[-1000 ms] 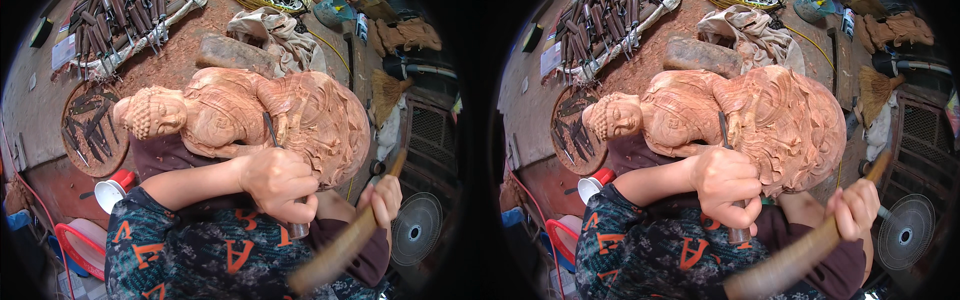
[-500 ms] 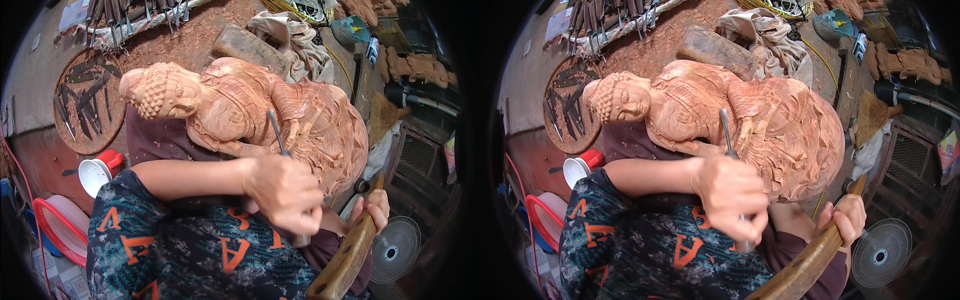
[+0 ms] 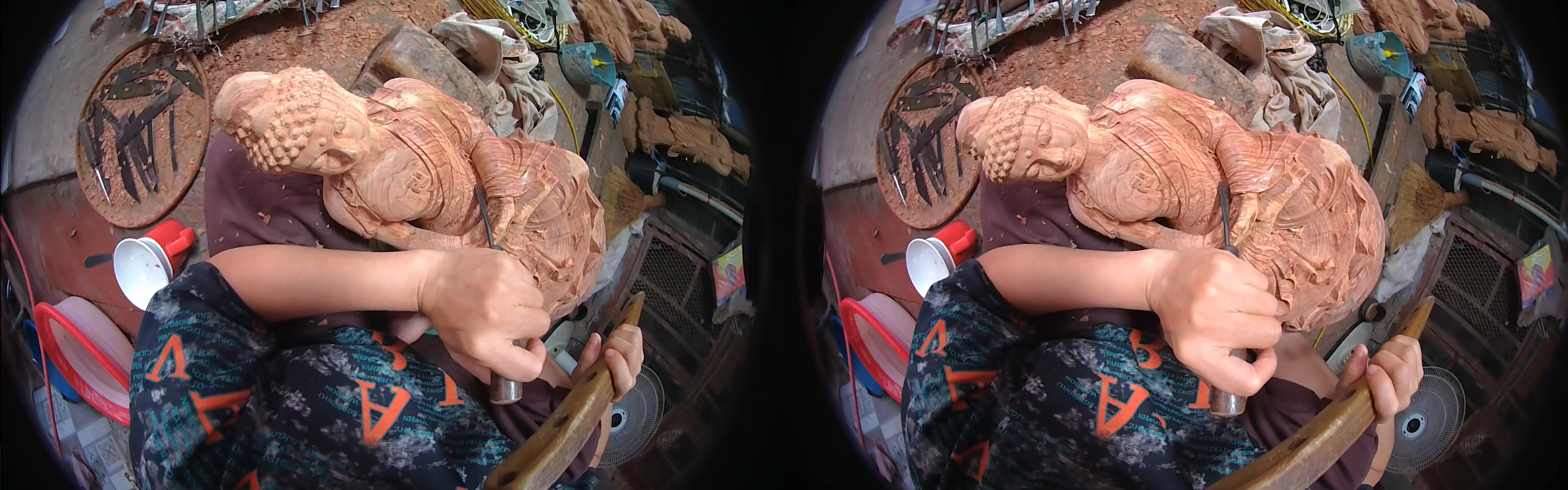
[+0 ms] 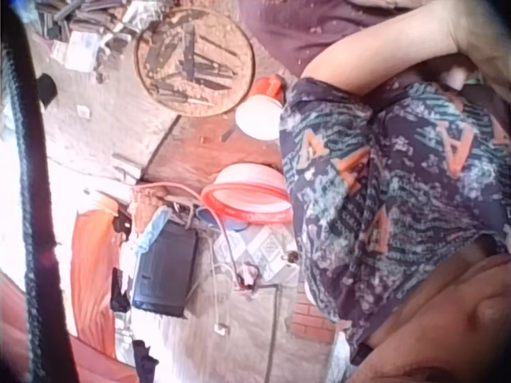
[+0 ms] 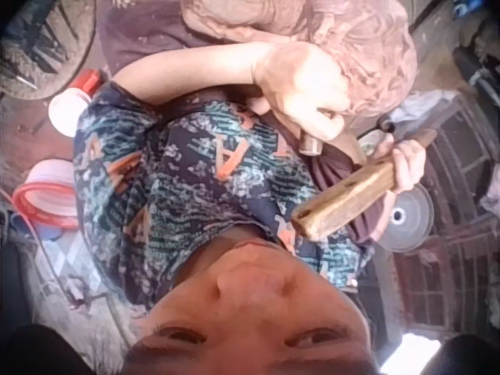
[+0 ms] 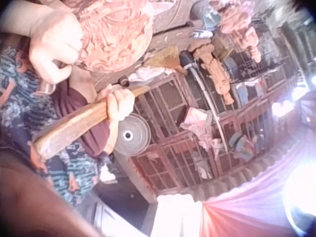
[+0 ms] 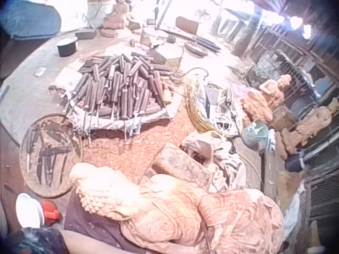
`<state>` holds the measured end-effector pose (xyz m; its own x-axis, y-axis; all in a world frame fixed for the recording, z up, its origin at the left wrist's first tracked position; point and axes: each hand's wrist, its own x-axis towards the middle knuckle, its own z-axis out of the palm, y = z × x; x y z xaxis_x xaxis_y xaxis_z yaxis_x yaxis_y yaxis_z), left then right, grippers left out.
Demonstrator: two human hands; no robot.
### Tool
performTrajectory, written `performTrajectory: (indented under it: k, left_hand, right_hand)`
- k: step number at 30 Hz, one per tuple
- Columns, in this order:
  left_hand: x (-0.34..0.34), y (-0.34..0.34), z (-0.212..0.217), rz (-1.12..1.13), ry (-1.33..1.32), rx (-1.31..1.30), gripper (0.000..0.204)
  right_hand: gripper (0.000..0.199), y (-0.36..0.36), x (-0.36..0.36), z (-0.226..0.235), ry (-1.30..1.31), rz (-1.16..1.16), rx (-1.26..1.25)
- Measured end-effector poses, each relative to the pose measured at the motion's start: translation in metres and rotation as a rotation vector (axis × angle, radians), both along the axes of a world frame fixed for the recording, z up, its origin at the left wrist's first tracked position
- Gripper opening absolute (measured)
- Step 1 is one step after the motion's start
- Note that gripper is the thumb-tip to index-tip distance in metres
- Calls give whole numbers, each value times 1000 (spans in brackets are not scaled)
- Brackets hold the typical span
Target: The person carves a wooden Buddha statue using a chisel and mallet. They repeatedly strike the chisel to shape the wood, occasionally pausing to select different chisels from a nearby collection.
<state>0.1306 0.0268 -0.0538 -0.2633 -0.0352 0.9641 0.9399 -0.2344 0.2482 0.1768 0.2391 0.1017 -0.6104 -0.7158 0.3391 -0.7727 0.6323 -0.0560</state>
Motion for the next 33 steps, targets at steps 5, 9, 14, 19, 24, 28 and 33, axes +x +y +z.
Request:
performTrajectory:
  k: [5, 9, 14, 19, 24, 28, 33]
  left_hand:
    - [1, -1, -9, 38, 44, -80, 36]
    - [1, 1, -6, 9, 27, 0, 23]
    - [-4, -1, -9, 14, 123, 0, 17]
    - [-4, -10, -5, 44, 58, -34, 15]
    - [11, 2, 4, 6, -8, -77, 16]
    - [4, 3, 6, 0, -19, -65, 16]
    - [1, -1, 10, -30, -72, -97, 16]
  right_hand:
    - [42, 0, -6, 7, 50, 67, 233]
    - [40, 3, -6, 9, -23, 117, 180]
    - [31, 5, -2, 11, 26, -20, 376]
    - [31, 12, -7, -9, 14, -56, 10]
    - [32, 9, -4, -11, 9, -85, -28]
    - [31, 6, -3, -5, -18, -83, 7]
    - [31, 9, -4, -5, -11, -69, -10]
